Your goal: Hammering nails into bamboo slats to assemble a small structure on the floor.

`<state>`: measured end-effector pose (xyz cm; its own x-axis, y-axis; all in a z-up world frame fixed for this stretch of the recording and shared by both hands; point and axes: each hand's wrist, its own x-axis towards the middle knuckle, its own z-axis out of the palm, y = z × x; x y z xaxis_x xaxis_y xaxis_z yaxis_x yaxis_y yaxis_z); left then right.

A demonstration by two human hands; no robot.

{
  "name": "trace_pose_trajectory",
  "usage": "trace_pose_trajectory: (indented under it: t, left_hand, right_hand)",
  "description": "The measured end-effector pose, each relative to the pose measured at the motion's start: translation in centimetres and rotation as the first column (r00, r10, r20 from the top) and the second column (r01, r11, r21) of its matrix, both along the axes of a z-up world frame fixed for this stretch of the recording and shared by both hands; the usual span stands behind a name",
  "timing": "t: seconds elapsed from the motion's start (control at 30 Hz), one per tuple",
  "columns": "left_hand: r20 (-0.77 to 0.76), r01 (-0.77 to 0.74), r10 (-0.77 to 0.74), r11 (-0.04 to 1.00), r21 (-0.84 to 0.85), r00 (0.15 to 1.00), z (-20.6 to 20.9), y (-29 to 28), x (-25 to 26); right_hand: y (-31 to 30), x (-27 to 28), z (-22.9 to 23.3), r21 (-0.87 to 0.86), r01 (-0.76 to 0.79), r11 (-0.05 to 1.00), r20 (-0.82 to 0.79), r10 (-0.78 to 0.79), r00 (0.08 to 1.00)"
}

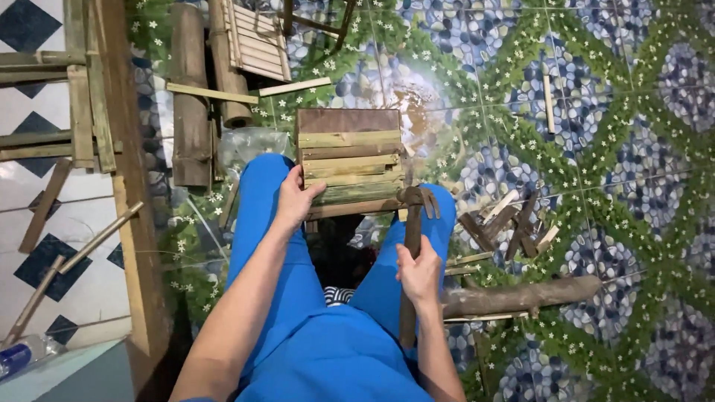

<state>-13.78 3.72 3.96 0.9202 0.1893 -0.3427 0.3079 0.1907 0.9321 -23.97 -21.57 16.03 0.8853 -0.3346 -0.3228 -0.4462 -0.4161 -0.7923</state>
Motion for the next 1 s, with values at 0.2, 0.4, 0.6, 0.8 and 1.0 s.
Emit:
trace_pose_trajectory:
  t: [0.2,0.4,0.6,0.8,1.0]
  left_hand:
    - [-0.055,0.015,-0.015,1.000,-0.006,0.998,2.2,-0.3,-0.2]
    - [0.017,-0.003,0.004,0.999,-0.053,1.000,-1.4,0.1,0.1]
    - [-0.027,-0.040,0.041,0.998,0.039,0.999,-0.6,-0.8,0.1]
    - [-0.111,0.022,-0.017,0.999,0.048,0.994,4.0,-0.7,-0.3]
    - [-0.036,0.039,-0.037,0.998,0.059,0.999,-0.5,0.1,0.4]
  right_hand:
    - [0.3,0.1,-0.2,0.003,-0.023,1.000,0.010,0.023,1.000]
    - [0.1,1.3,0.0,-0.060,-0.027,0.998,0.033,0.029,0.999]
    - [-0.3,1.1,-0.2,0.000,0.002,1.000,0.065,-0.002,0.998]
    - [0.0,1.5,0.3,-0.043,-0.083,0.996,-0.022,0.082,0.996]
    - [-1.1,-1.1,0.6,0.016,-0.006,1.000,0.031,0.005,0.999]
